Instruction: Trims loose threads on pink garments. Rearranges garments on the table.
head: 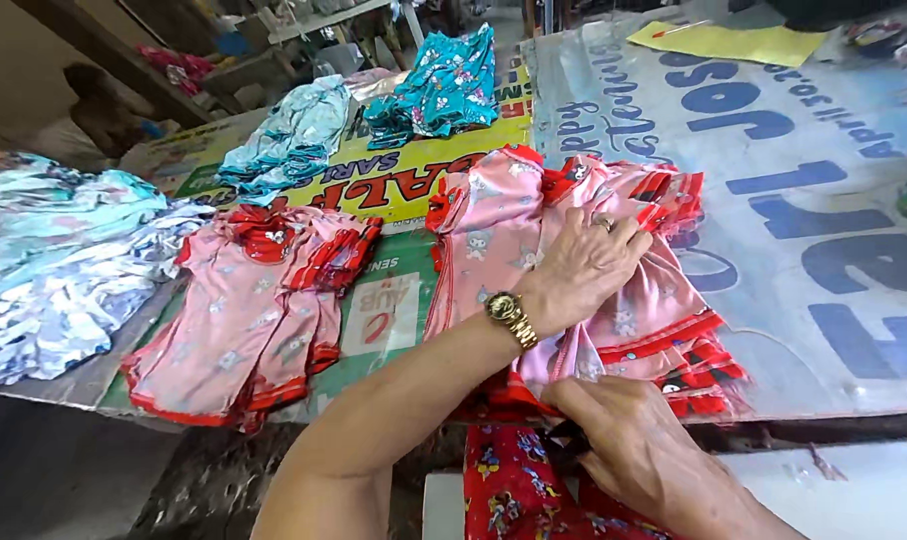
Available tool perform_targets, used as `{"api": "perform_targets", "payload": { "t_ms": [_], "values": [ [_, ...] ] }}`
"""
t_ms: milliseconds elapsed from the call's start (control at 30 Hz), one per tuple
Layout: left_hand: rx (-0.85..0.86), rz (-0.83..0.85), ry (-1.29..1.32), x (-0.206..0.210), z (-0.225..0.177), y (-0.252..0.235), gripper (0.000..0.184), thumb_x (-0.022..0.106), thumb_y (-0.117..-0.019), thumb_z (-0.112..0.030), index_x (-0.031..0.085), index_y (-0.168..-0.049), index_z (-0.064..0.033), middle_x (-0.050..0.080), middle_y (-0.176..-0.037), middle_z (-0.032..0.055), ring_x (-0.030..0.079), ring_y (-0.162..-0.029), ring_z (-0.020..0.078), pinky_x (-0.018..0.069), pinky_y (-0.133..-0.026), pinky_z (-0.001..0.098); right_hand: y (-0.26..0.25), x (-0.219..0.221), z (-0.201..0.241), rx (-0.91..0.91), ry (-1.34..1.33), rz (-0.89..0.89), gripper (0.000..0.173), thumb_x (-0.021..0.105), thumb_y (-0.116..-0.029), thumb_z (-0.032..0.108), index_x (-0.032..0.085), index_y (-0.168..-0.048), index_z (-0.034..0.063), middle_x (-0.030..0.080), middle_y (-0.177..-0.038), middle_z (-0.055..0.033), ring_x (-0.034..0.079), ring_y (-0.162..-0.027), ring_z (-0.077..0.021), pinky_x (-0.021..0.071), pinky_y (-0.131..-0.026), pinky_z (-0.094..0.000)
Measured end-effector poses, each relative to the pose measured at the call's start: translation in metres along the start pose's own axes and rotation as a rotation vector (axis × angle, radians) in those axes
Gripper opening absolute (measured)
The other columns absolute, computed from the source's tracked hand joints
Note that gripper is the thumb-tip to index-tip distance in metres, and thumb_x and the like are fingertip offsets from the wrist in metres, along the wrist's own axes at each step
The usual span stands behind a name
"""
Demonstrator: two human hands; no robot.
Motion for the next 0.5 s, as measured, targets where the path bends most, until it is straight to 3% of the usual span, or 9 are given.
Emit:
{"api": "perform_targets", "payload": {
  "t_ms": [67,200,233,367,500],
  "values": [
    [-0.036,-0.032,-0.010,0.002,0.008,-0.015,0.030,0.063,-0.0938,-0.003,0.064,-0.123,-0.0051,0.064,-0.121,0.0172,0.064,-0.103,0.0376,0.0500,-0.085,0.0538,0.005,-0.007,0.002,-0.015,0.050,0.005,0.012,0.054,-0.0955,0.016,0.064,-0.100,0.0128,0.061,-0.071,0.0001,0.058,-0.053,-0.0154,0.0422,-0.043,-0.0300],
    [-0.195,-0.221,0.096,-0.032,0.039,-0.028,0.029,0.057,-0.0968,-0.003,0.064,-0.125,-0.0019,0.069,-0.109,0.0190,0.072,-0.084,0.0349,0.0580,-0.067,0.0476,-0.001,-0.022,0.007,-0.038,0.070,-0.047,0.012,0.052,-0.1005,0.015,0.063,-0.098,0.0136,0.062,-0.079,-0.0032,0.057,-0.057,-0.0160,0.0412,-0.045,-0.0287],
    [-0.242,-0.241,0.134,-0.045,0.049,-0.025,0.027,0.058,-0.0977,-0.005,0.063,-0.125,-0.0019,0.068,-0.110,0.0185,0.072,-0.084,0.0338,0.0584,-0.068,0.0472,-0.008,-0.024,0.011,-0.043,0.060,-0.074,0.011,0.052,-0.1006,0.015,0.063,-0.099,0.0137,0.063,-0.081,-0.0042,0.058,-0.059,-0.0164,0.0412,-0.046,-0.0288],
    [-0.410,-0.392,0.217,-0.090,0.099,0.011,0.028,0.059,-0.1014,-0.012,0.061,-0.126,0.0005,0.070,-0.110,0.0192,0.070,-0.097,0.0322,0.0567,-0.086,0.0495,-0.048,-0.018,0.032,-0.104,-0.004,-0.169,0.015,0.051,-0.1022,0.011,0.066,-0.102,0.0125,0.067,-0.085,-0.0067,0.062,-0.061,-0.0192,0.0439,-0.046,-0.0309],
    [-0.711,-0.357,0.245,-0.086,0.141,0.074,0.034,0.056,-0.1047,-0.022,0.056,-0.131,0.0000,0.069,-0.109,0.0219,0.069,-0.098,0.0351,0.0546,-0.087,0.0547,-0.074,0.015,0.043,-0.176,-0.025,-0.097,0.016,0.053,-0.1024,0.012,0.068,-0.100,0.0129,0.065,-0.086,-0.0073,0.062,-0.062,-0.0205,0.0443,-0.046,-0.0315]
  ]
}}
Point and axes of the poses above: each hand's wrist, its own y-axis away from the middle knuckle, its own x-axis out of the palm, z = x × y, the point moved 3 cm from there along -y, towards the middle knuckle
